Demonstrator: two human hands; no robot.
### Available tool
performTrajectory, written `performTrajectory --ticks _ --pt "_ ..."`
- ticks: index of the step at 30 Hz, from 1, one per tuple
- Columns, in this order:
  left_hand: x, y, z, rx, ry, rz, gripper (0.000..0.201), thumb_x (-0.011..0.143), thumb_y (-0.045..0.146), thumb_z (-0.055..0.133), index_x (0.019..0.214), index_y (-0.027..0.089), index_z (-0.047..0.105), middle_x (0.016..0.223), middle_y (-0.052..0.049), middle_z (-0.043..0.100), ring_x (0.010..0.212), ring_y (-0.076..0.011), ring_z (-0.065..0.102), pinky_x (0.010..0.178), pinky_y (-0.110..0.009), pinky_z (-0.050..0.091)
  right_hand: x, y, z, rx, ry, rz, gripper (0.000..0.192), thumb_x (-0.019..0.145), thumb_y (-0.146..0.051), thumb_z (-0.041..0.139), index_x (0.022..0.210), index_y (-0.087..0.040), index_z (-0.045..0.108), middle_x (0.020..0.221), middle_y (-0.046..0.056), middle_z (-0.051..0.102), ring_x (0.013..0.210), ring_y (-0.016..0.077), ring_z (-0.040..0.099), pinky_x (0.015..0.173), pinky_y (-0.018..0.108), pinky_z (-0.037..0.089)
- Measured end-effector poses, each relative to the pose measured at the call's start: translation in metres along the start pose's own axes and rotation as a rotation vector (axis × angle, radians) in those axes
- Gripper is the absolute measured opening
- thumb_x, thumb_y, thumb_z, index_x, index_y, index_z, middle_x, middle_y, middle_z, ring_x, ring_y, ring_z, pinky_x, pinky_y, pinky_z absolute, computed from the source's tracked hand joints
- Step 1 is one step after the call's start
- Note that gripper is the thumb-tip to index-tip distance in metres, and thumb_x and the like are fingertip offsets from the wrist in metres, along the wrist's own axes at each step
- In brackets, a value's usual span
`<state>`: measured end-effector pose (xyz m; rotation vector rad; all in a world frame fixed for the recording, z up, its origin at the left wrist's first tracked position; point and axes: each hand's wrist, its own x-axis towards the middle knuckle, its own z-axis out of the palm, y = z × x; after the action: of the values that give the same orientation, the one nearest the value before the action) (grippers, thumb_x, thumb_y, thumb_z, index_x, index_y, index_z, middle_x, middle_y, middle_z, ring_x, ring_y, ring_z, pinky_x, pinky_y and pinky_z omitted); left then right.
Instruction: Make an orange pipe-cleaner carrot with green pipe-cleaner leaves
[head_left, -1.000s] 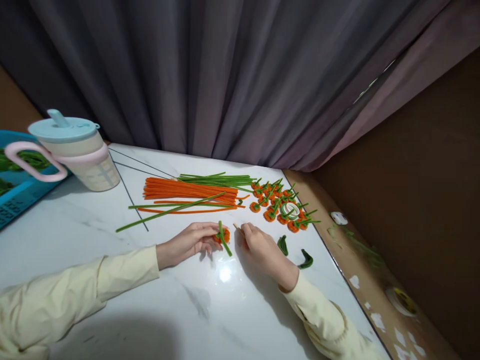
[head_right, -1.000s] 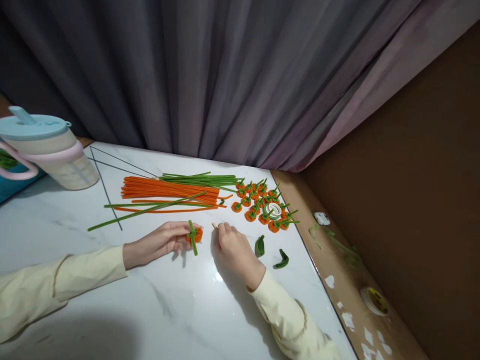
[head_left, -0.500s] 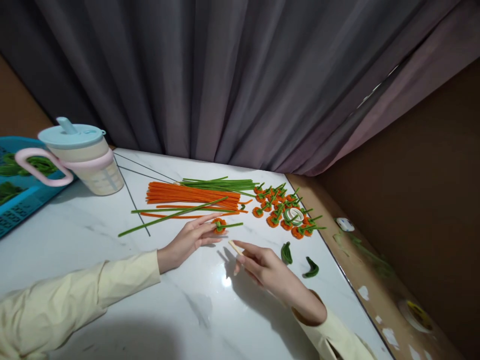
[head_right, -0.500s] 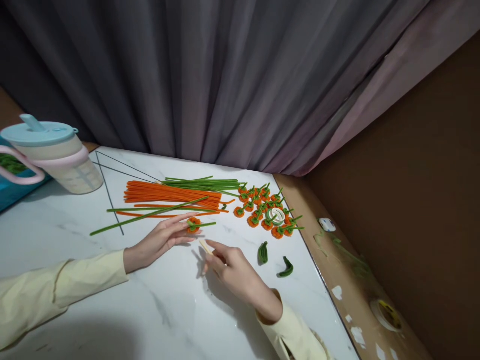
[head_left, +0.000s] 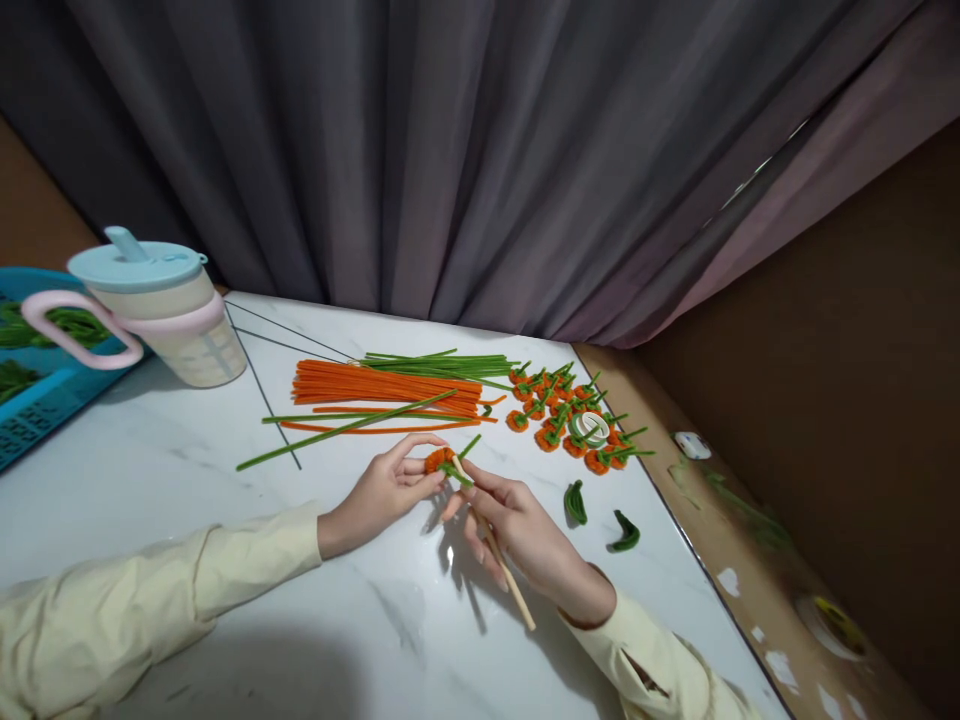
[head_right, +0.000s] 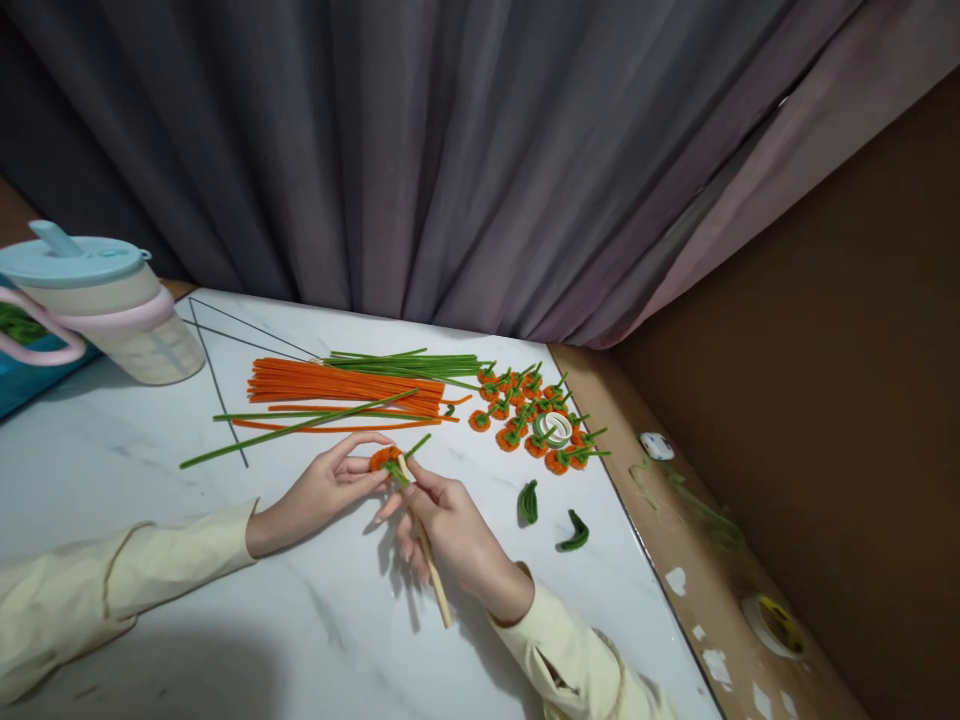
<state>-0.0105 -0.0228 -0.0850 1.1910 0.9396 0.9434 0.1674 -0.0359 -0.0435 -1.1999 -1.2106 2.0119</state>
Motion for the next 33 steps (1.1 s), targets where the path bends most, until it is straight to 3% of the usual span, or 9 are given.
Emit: performTrajectory --ticks 3,9,16,20,26,33 --pt "-0.0011 -0.0006 -0.0002 0.103 -0.028 0.011 0.042 0.082 0.033 0.061 0.119 0.016 0.05 0.087 -0.005 0.073 0.08 -0.0183 0.069 0.079 -0.029 0.054 -0.0012 -0.0032 0.0026 0.021 -0.009 0.0 0.041 0.083 -0.035 0.055 0.117 -0.012 0.056 0.048 -0.007 0.055 0.027 0.006 0.041 0.026 0.016 0.032" --pt "-0.0034 0.0001 0.0008 0.184 -0.018 0.056 0.029 0.081 0.031 0.06 0.106 0.016 0.054 0.077 -0.002 0.072 0.074 -0.0175 0.069 0.073 -0.027 0.055 -0.002 -0.0056 0.0016 0.152 0.001 0.014 0.053 0.077 -0.025 0.06 0.128 -0.015 0.049 0.072 -0.001 0.066 0.029 0.0039 0.044 0.024 0.015 0.033" --pt "-0.006 0.0025 0.0028 0.194 -0.006 0.083 0.024 0.08 0.03 0.062 0.099 0.017 0.054 0.071 -0.002 0.072 0.07 -0.0182 0.069 0.07 -0.028 0.055 -0.0022 -0.0042 0.0041 0.122 0.015 0.044 0.047 0.075 -0.026 0.06 0.12 -0.012 0.056 0.061 -0.003 0.062 0.03 0.0052 0.046 0.025 0.015 0.036" --pt "-0.0058 0.0003 0.0027 0.229 0.011 0.1 0.02 0.08 0.03 0.062 0.094 0.018 0.053 0.079 -0.005 0.073 0.073 -0.019 0.07 0.069 -0.027 0.056 -0.0033 -0.0073 0.0068 0.092 0.045 0.039 0.04 0.073 -0.027 0.062 0.109 -0.01 0.06 0.062 -0.003 0.062 0.03 0.0056 0.048 0.024 0.015 0.037" --pt "-0.0053 -0.0026 0.0021 0.228 -0.003 0.077 0.019 0.081 0.031 0.062 0.091 0.018 0.051 0.072 -0.003 0.072 0.067 -0.0175 0.069 0.064 -0.026 0.054 -0.0047 -0.0032 0.0045 -0.103 0.003 0.013 0.027 0.081 -0.032 0.052 0.094 -0.01 0.062 0.04 -0.007 0.052 0.027 0.0083 0.046 0.027 0.017 0.038" --pt "-0.0026 -0.0017 0.0038 0.076 -0.025 -0.061 0.027 0.078 0.035 0.066 0.087 0.018 0.047 0.072 -0.004 0.071 0.07 -0.0188 0.069 0.067 -0.029 0.053 -0.0075 0.0013 0.0 -0.334 0.021 -0.006 0.038 0.087 -0.036 0.045 0.114 -0.012 0.055 0.04 -0.009 0.05 0.026 0.0079 0.045 0.028 0.016 0.037"
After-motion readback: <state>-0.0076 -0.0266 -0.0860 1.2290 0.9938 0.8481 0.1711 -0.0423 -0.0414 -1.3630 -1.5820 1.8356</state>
